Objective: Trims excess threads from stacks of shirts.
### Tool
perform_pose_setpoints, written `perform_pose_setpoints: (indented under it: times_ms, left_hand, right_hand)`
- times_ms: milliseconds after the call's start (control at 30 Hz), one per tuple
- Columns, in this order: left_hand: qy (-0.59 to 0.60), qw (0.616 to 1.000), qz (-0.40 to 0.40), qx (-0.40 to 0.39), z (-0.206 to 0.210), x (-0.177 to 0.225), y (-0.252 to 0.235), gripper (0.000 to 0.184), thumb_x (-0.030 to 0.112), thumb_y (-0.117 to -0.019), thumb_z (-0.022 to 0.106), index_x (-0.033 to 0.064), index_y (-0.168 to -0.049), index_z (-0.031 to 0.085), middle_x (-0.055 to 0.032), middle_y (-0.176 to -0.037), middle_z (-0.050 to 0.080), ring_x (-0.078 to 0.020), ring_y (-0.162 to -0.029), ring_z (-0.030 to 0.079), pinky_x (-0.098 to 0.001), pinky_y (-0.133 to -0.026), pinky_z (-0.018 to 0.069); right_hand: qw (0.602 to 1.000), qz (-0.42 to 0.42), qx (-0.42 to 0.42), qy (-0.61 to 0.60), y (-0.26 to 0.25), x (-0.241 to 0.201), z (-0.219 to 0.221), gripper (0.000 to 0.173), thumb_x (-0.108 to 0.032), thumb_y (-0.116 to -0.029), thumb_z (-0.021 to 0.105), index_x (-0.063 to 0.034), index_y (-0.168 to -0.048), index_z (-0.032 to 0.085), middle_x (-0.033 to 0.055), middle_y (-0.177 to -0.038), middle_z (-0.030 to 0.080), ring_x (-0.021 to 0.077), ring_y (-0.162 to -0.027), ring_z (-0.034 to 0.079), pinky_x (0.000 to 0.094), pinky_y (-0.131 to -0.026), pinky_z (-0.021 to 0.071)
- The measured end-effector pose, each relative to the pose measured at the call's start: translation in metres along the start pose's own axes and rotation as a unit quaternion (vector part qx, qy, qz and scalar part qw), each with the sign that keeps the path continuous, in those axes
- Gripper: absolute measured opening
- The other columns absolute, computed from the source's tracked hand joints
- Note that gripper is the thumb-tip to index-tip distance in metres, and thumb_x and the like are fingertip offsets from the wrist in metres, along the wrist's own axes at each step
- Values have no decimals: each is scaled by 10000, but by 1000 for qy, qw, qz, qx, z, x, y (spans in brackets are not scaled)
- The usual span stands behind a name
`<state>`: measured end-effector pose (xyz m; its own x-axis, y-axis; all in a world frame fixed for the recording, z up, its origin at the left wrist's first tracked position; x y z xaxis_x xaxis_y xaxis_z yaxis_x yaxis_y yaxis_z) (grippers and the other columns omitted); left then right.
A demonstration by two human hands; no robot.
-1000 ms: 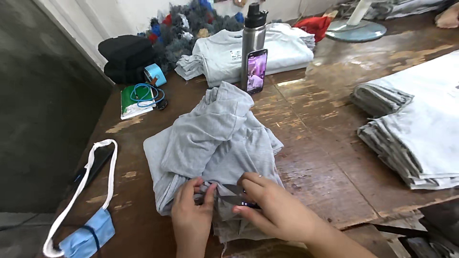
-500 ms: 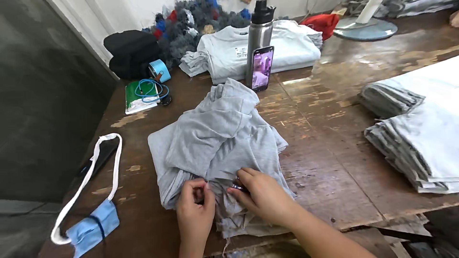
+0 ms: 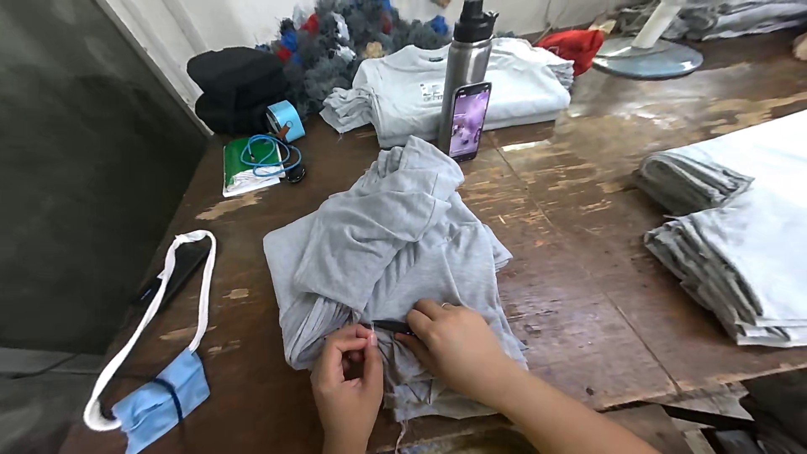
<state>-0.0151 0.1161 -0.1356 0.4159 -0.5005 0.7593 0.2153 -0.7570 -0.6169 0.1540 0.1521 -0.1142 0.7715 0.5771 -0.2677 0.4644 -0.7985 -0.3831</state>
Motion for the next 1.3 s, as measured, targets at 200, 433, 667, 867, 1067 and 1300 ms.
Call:
perform_pose_setpoints:
  times_ms: [200,433,667,867,1067,1300]
  left_hand:
    - [-6,1000,-3,-1,0,-1,0,92,43,-875,674,35,-943,612,3,-952,704,58,-757,602,-76,-630,484]
    - [2,1000,-3,-7,-1,-4,-1,93,49,-887,672,34,-953,608,4,-953,707,52,-753,602,-78,-622,477]
    - [8,1000,-10,-10,-1,-5,-3,92,53,-891,675,36,-954,611,8,-953,708,52,-756,600,-82,-617,471]
    - [19,1000,-16,-11,-1,-5,-3,90,49,-893,673,47,-960,613,17,-964,708,45,-772,616,-87,-627,491]
    - [124,920,-36,-369,-45,16,-8,201,310,-970,678,118,-911,688,35,-877,702,10,-812,658,-167,-726,559]
    - [99,891,-17,-443,-49,40,-7,203,235,-995,663,39,-965,706,-47,-880,699,-53,-806,655,-182,-746,555]
  right_hand:
    - [999,-7,23,22,0,-2,5,350,-376,-992,581,-77,-843,686,105,-812,673,273,-623,668,399,-488,515]
    - [999,-6,23,30,-1,-3,6,359,-377,-995,572,-75,-835,681,102,-808,675,269,-615,665,398,-484,508]
    - [999,-6,18,35,-1,-3,7,355,-371,-993,575,-67,-843,684,105,-814,674,274,-625,669,402,-489,512]
    - [999,2,4,35,-2,-5,6,379,-380,-1005,557,-61,-843,684,116,-818,674,284,-632,672,410,-497,514]
    - [985,66,-65,-145,-1,13,-14,459,-424,-1040,509,-5,-910,643,156,-843,647,309,-709,662,471,-593,531]
    - [950,110,-20,-291,5,39,-17,422,-459,-1031,518,-104,-806,545,-44,-652,431,58,-570,422,244,-525,361]
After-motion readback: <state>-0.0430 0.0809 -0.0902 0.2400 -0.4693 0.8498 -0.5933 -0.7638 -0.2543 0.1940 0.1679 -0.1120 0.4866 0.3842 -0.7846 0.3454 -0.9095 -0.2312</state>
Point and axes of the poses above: each hand's wrist, its own y-axis away from the middle knuckle, its own z-axis out of the palm, x = y × z, the point moved 1 cm from there along -y, towards the middle knuckle
